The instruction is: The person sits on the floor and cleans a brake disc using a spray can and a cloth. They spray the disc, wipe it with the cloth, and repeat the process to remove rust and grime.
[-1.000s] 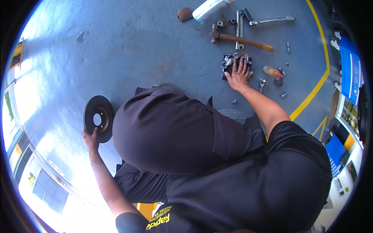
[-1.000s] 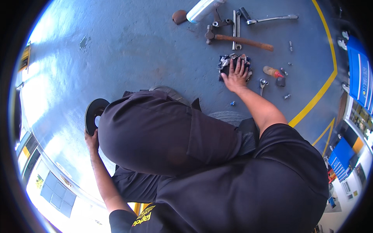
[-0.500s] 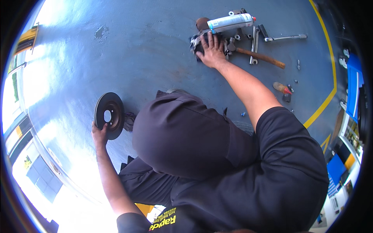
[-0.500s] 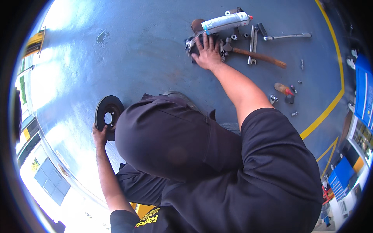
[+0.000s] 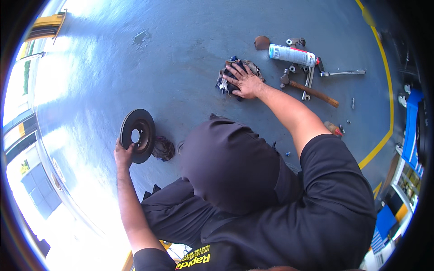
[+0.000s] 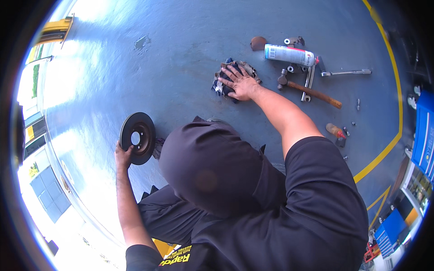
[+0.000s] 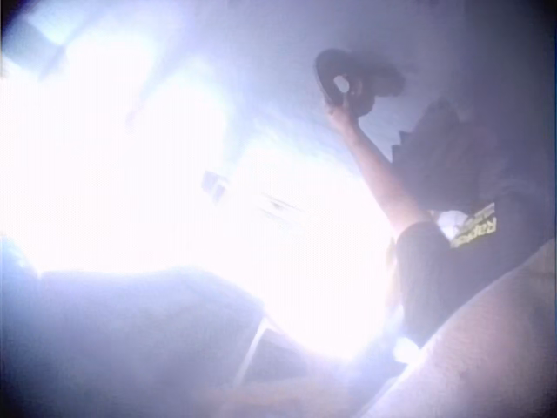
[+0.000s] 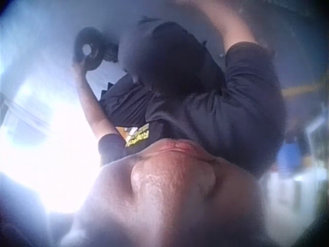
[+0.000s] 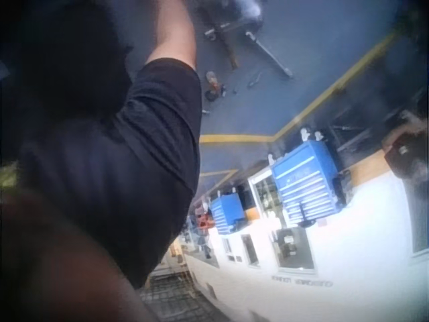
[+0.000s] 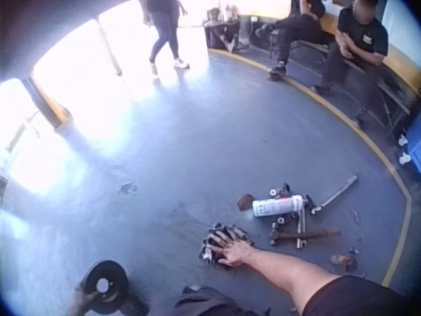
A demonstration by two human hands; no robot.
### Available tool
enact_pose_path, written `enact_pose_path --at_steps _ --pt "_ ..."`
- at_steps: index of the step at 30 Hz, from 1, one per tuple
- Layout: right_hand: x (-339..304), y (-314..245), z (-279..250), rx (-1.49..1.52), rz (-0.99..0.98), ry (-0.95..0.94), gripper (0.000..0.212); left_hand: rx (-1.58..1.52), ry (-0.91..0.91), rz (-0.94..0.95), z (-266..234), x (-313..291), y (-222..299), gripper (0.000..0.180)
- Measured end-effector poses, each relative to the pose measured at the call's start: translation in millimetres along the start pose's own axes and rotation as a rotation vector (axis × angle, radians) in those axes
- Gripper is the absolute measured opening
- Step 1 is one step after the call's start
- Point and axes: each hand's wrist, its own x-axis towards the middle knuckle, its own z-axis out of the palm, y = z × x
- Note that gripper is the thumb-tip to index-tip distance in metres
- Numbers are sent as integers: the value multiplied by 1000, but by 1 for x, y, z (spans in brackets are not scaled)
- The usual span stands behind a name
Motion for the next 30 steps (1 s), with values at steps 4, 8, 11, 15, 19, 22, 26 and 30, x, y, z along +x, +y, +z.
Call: enact_pose_path --at_steps 4,8,11,15,19,22,26,30 --pt "59 7 -29 156 383 85 93 -33 -8 -31 -5 -1 16 50" --pt "111 22 -52 229 612 125 96 -71 25 -1 1 4 9 46" --pt "70 4 -28 -12 263 147 94 -79 -5 -6 2 12 19 50" --pt "-33 -51 14 -42 -201 266 94 8 11 -61 5 11 -23 67" --pt "-76 -78 43 -155 -267 -154 88 186 51 -200 6 -5 -12 85" --pt "-116 -44 82 -646 -109 218 85 150 -22 -110 -2 8 45 71" --pt "-177 -3 88 -238 99 -60 83 123 29 -11 28 13 77 54" --pt "-235 -27 46 159 342 -85 83 127 83 -185 14 -23 8 50"
